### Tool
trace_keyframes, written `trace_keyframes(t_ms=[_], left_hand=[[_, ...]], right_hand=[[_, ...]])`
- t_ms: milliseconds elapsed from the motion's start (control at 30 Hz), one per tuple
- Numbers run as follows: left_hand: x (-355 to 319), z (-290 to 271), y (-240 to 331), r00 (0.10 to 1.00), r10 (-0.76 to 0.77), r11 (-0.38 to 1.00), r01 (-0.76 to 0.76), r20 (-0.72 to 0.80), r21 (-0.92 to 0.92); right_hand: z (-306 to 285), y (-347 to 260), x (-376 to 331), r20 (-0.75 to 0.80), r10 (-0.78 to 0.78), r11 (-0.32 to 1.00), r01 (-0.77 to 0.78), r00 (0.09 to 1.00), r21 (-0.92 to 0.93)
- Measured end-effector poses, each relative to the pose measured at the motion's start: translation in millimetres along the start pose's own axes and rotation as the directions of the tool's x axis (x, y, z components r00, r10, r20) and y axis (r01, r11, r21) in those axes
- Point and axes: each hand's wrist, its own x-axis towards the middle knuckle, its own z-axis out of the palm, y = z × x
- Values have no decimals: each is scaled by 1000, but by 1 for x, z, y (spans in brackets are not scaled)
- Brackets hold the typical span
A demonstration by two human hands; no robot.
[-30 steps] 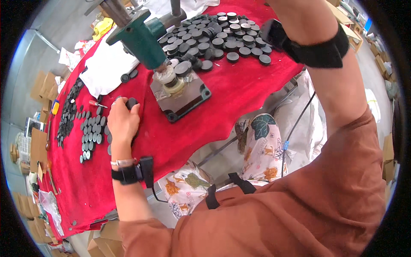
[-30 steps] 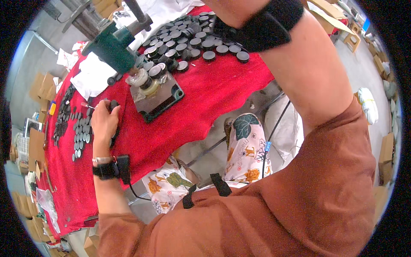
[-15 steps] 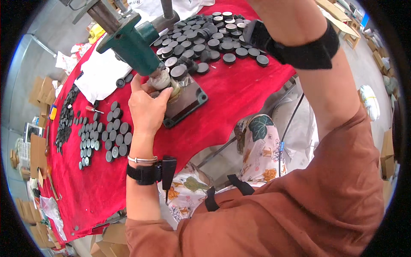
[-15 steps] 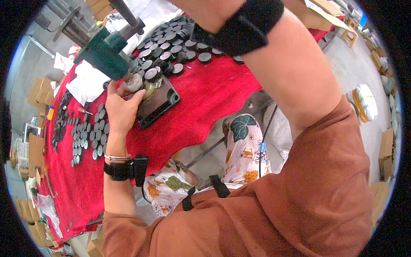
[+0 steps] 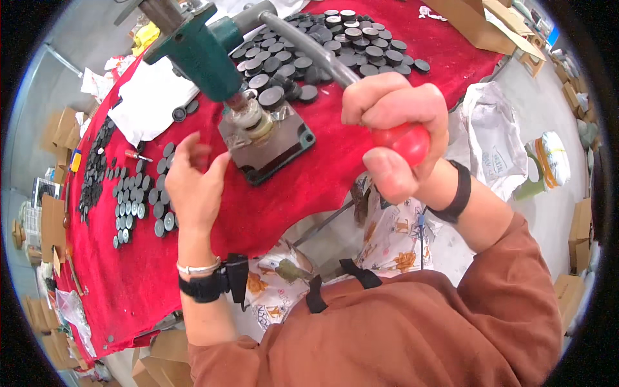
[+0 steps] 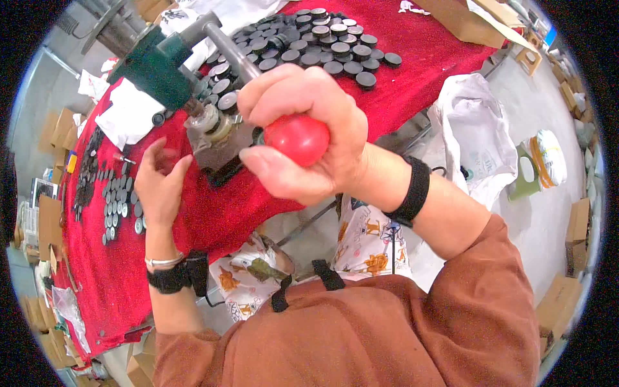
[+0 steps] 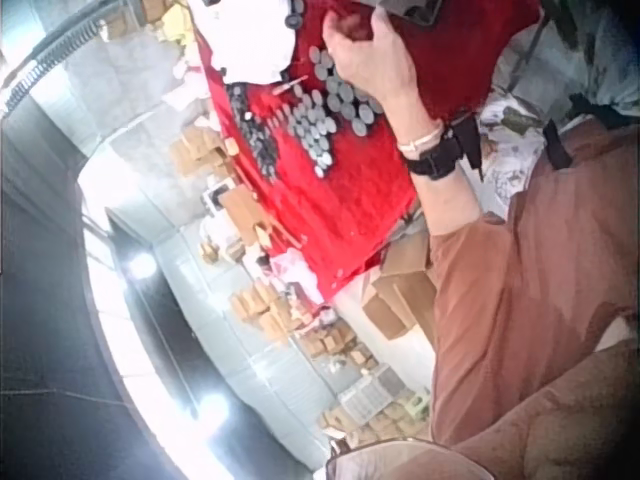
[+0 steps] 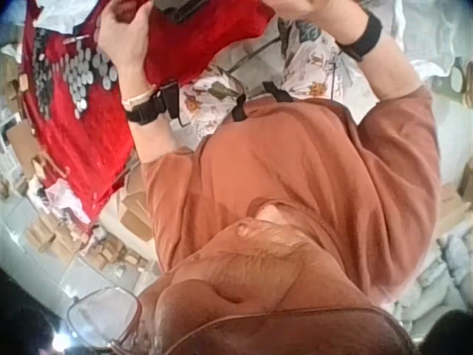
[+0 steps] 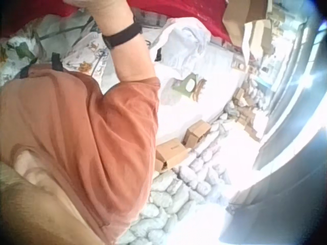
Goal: The recorder is using a manual hand press to process small circular black components on a red table.
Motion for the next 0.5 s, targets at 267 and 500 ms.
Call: trace_keyframes(t_ms=[267,500], left_hand=[[-61,-42,-34,998,20,852,-50,63,522],[-40,-35,-39,997,-35,811,-13,70,585]], right_hand=[[-4,-7,30,-20,-40,999,39,999,-12],[0,4,94,-142,-265,866,171,954,-469]])
